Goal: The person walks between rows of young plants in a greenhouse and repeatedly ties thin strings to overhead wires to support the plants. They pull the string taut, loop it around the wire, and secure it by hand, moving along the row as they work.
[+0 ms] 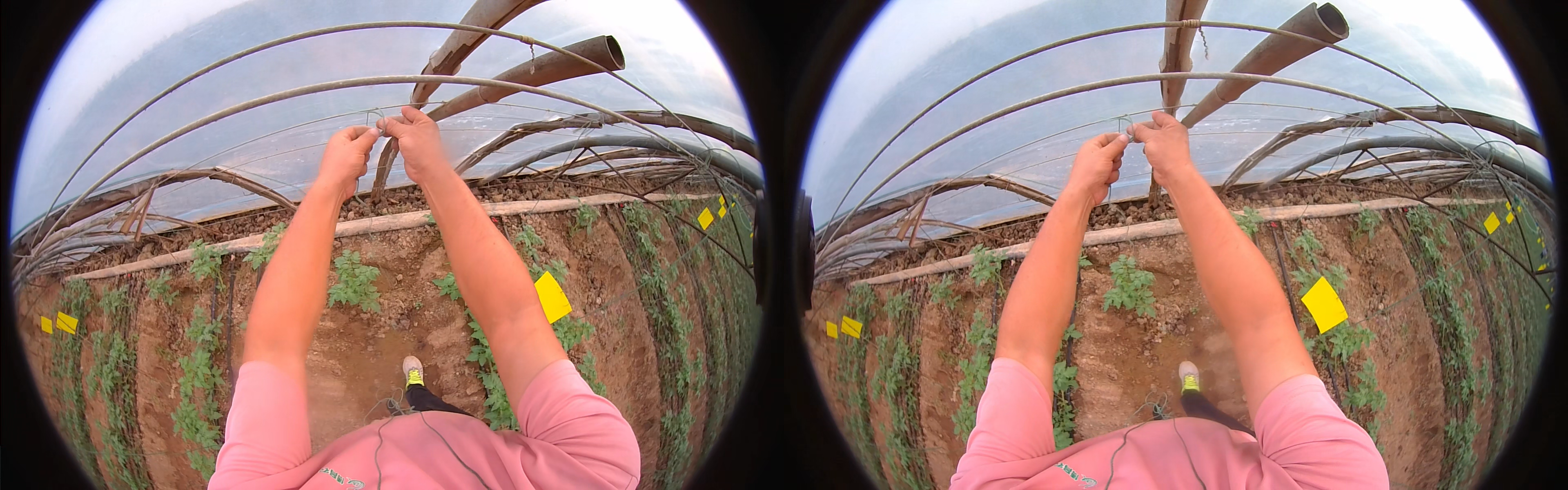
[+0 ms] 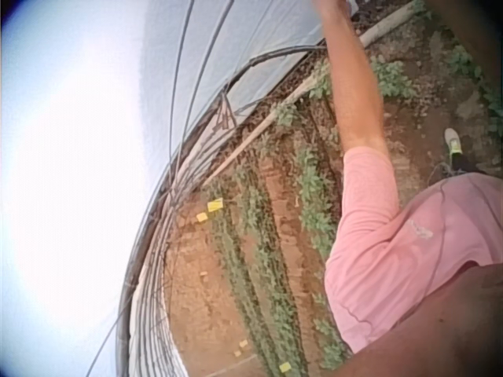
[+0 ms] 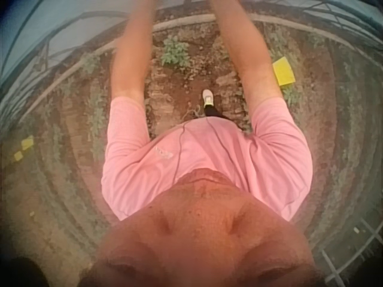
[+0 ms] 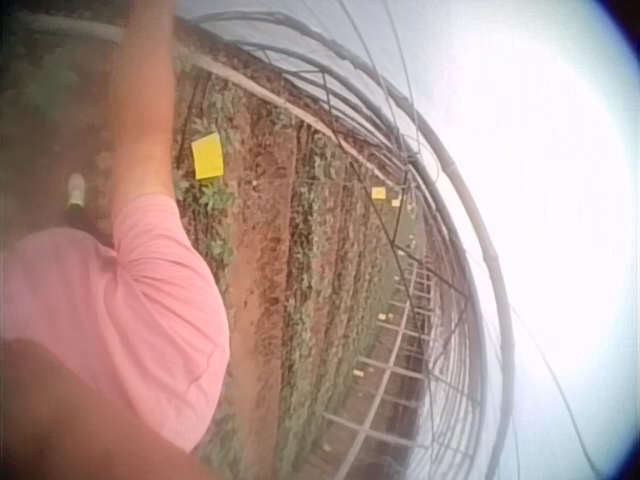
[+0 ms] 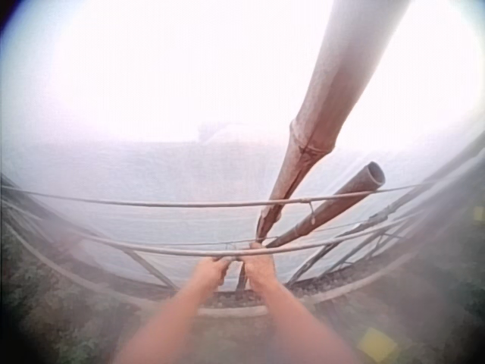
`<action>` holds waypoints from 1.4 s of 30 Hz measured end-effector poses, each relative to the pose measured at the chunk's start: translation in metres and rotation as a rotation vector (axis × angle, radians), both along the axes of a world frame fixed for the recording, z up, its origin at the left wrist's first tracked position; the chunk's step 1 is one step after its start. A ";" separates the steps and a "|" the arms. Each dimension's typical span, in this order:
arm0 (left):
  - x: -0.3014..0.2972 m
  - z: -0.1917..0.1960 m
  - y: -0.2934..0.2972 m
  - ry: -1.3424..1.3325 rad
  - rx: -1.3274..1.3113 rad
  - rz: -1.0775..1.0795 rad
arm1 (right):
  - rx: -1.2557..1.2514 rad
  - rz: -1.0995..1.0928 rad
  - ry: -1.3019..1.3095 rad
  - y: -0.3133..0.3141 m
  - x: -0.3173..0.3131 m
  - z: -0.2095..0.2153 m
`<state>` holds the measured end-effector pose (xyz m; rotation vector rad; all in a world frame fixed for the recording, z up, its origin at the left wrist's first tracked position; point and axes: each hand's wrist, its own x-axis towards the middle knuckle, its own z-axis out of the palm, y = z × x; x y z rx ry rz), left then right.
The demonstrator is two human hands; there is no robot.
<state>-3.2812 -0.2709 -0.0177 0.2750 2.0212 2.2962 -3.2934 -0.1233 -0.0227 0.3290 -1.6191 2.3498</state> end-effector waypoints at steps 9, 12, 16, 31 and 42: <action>0.040 -0.096 0.016 0.383 -0.159 0.214 | -0.035 -0.177 0.017 -0.017 0.001 -0.007; 0.054 -0.109 0.023 0.419 -0.311 0.294 | -0.093 -0.230 0.048 -0.020 0.000 -0.006; 0.062 -0.121 0.021 0.427 -0.299 0.319 | -0.088 -0.112 -0.028 -0.028 0.024 0.005; 0.277 -0.314 -0.111 -0.534 -0.016 -0.277 | 0.478 0.049 -0.360 0.007 0.145 -0.206; 0.493 -0.465 -0.242 -0.423 -0.800 -0.148 | 0.374 0.139 -0.476 -0.019 0.225 -0.276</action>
